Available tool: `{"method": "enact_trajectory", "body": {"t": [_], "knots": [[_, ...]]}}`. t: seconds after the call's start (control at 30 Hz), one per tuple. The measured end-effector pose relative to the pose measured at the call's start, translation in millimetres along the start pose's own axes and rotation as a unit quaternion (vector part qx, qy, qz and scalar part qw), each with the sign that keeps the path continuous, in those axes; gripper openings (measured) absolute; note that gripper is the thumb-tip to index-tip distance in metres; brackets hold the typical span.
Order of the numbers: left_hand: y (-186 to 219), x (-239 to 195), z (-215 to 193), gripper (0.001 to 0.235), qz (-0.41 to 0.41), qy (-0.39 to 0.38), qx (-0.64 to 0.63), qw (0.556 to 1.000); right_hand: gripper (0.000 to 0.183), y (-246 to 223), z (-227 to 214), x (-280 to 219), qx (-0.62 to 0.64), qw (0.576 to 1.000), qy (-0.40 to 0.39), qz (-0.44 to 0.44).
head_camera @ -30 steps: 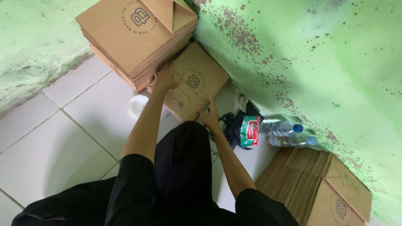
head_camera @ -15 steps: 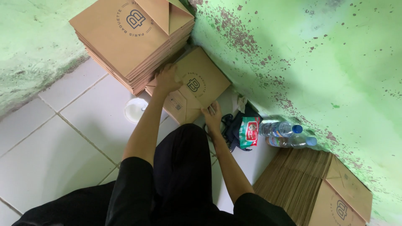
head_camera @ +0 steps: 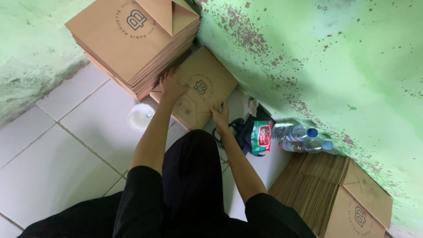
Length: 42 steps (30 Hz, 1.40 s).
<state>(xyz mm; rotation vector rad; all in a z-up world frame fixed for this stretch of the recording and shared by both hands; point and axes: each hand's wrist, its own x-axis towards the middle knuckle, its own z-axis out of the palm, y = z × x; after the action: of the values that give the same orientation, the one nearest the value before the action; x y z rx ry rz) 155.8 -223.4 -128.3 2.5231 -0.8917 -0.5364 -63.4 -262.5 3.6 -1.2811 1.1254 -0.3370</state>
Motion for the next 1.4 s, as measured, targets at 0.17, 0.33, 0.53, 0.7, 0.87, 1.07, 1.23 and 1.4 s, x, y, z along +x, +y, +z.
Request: {"method": "enact_trajectory", "body": {"t": [0.17, 0.33, 0.53, 0.7, 0.87, 1.07, 1.23, 1.4], "knots": [[41.5, -69.0, -34.7, 0.071, 0.072, 0.180, -0.062, 0.979, 0.088, 15.5, -6.0, 7.1, 0.021, 0.999, 0.023, 0.023], [41.9, -129.2, -22.2, 0.067, 0.063, 0.363, -0.146, 0.918, 0.097, 12.6, -7.4, -11.4, 0.017, 0.999, 0.022, 0.020], [18.9, -152.8, 11.5, 0.104, -0.128, 0.293, -0.376, 0.870, 0.109, 23.4, -2.2, -10.8, -0.032, 0.999, 0.003, -0.025], [60.9, -173.3, -42.5, 0.107, -0.164, 0.221, -0.462, 0.843, 0.102, -2.1, 8.9, -38.6, -0.069, 0.995, 0.006, -0.074], [23.5, -132.4, 33.5, 0.118, -0.132, 0.236, -0.509, 0.817, 0.096, 12.1, 6.9, -34.1, -0.108, 0.989, -0.003, -0.097], [51.2, -169.0, -17.6, 0.113, -0.095, 0.254, -0.531, 0.803, 0.094, 17.2, 8.0, -33.7, -0.084, 0.991, -0.009, -0.101], [46.3, -171.4, -2.4, 0.104, -0.096, 0.207, -0.453, 0.862, 0.088, 6.9, 6.4, -50.7, -0.023, 0.999, -0.023, -0.036], [31.8, -166.8, -8.2, 0.098, -0.042, 0.176, -0.342, 0.922, 0.095, 35.8, -5.7, 2.7, 0.010, 1.000, 0.022, -0.019]]}}
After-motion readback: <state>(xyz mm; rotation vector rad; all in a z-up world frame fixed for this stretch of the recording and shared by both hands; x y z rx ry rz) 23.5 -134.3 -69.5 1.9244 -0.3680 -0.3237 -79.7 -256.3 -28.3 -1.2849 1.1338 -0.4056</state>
